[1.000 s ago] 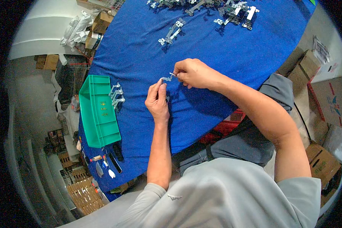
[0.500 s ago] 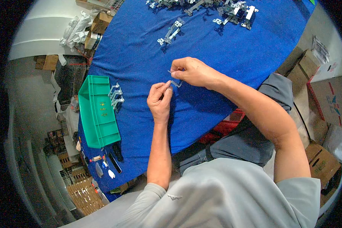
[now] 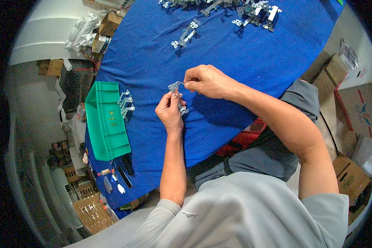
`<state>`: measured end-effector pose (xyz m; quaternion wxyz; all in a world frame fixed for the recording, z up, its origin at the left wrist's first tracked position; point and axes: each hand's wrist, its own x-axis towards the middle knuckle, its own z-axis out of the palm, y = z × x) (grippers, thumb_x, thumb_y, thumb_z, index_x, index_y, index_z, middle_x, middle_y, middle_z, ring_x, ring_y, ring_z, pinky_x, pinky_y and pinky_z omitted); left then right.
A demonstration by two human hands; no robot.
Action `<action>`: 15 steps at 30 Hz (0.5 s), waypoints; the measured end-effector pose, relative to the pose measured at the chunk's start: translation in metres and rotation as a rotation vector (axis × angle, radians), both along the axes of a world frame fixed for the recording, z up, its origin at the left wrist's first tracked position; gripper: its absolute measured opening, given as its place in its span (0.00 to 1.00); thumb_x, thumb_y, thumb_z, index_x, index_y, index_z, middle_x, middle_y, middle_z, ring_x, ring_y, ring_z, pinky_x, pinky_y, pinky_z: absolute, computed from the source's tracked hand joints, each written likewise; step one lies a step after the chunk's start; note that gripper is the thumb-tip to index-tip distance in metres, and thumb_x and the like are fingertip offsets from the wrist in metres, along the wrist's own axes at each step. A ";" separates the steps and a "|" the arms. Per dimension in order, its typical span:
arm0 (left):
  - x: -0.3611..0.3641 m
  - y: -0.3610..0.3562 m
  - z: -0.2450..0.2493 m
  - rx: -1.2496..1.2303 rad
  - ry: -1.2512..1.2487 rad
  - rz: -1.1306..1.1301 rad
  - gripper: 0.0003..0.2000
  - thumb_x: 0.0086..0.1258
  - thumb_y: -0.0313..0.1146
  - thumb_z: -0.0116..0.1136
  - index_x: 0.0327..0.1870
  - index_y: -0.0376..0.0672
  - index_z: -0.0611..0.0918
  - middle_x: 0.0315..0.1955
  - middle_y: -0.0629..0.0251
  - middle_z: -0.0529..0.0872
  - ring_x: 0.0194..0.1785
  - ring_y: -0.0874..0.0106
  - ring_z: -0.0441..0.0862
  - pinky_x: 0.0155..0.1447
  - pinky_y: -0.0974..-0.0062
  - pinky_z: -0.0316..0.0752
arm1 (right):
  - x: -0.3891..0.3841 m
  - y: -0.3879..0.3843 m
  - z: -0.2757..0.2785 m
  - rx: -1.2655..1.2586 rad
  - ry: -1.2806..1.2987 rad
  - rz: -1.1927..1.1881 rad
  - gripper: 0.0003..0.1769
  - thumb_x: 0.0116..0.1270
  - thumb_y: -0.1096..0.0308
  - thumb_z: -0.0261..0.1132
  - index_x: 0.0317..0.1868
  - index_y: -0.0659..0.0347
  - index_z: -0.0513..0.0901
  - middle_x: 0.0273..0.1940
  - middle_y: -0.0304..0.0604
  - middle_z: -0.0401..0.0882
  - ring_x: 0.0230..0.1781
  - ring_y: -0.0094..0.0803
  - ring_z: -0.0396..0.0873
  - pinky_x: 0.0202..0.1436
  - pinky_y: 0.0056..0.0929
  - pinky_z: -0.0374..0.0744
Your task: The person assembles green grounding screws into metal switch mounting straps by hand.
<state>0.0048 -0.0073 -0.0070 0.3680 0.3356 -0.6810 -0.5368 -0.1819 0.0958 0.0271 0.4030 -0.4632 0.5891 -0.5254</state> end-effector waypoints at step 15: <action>-0.003 0.001 0.007 -0.323 -0.077 -0.012 0.10 0.72 0.21 0.64 0.51 0.35 0.89 0.40 0.62 0.90 0.41 0.77 0.84 0.46 0.79 0.78 | -0.005 0.002 -0.002 0.077 0.146 0.005 0.11 0.73 0.67 0.64 0.45 0.68 0.83 0.28 0.42 0.82 0.30 0.26 0.82 0.35 0.29 0.80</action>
